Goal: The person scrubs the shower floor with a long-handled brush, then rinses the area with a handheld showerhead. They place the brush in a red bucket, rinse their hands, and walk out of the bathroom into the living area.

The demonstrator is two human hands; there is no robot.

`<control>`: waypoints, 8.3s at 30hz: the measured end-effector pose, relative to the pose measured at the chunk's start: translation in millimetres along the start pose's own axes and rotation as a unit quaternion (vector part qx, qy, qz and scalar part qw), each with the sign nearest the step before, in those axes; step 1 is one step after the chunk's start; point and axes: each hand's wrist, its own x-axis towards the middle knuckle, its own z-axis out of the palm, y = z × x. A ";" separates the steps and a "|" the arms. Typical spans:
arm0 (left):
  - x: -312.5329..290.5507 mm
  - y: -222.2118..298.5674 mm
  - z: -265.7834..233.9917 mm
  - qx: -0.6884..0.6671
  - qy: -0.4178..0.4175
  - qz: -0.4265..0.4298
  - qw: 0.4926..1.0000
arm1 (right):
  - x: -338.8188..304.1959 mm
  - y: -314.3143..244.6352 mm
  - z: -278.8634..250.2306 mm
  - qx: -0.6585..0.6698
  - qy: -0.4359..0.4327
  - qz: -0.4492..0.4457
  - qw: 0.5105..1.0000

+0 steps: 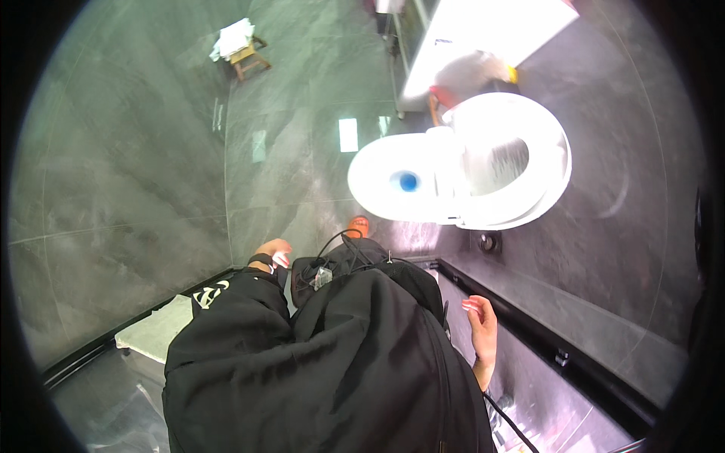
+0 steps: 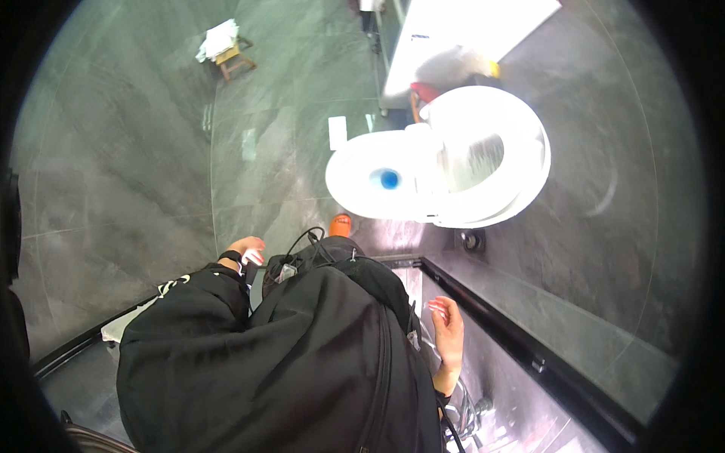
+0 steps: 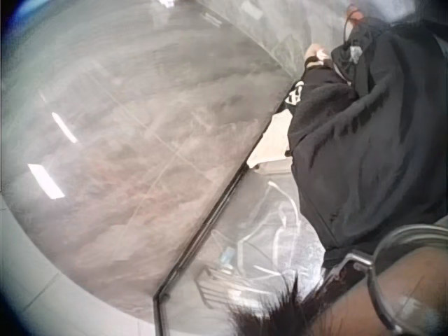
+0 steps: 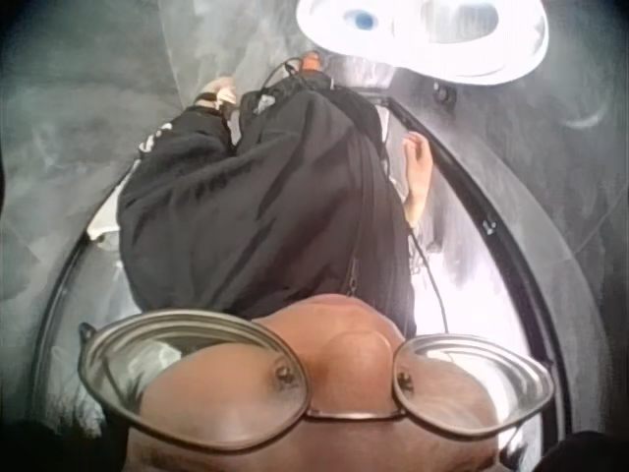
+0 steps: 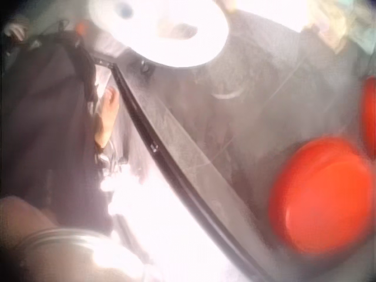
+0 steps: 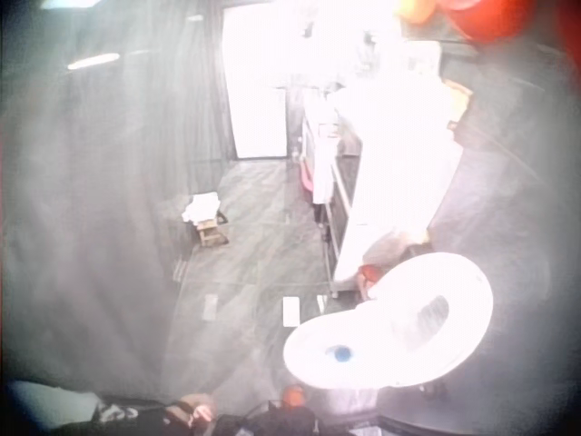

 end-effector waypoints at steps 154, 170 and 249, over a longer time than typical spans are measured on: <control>-351.1 -52.3 320.9 0.376 -0.837 0.255 -0.303 | -175.3 -138.3 488.4 -0.139 0.727 0.582 0.337; -305.4 140.6 323.1 0.562 -0.733 0.298 0.239 | -148.5 -135.4 412.8 -0.114 0.723 0.599 0.326; -298.8 237.9 -574.2 0.260 0.009 0.625 0.736 | -368.2 -217.1 552.7 0.034 0.970 0.006 0.241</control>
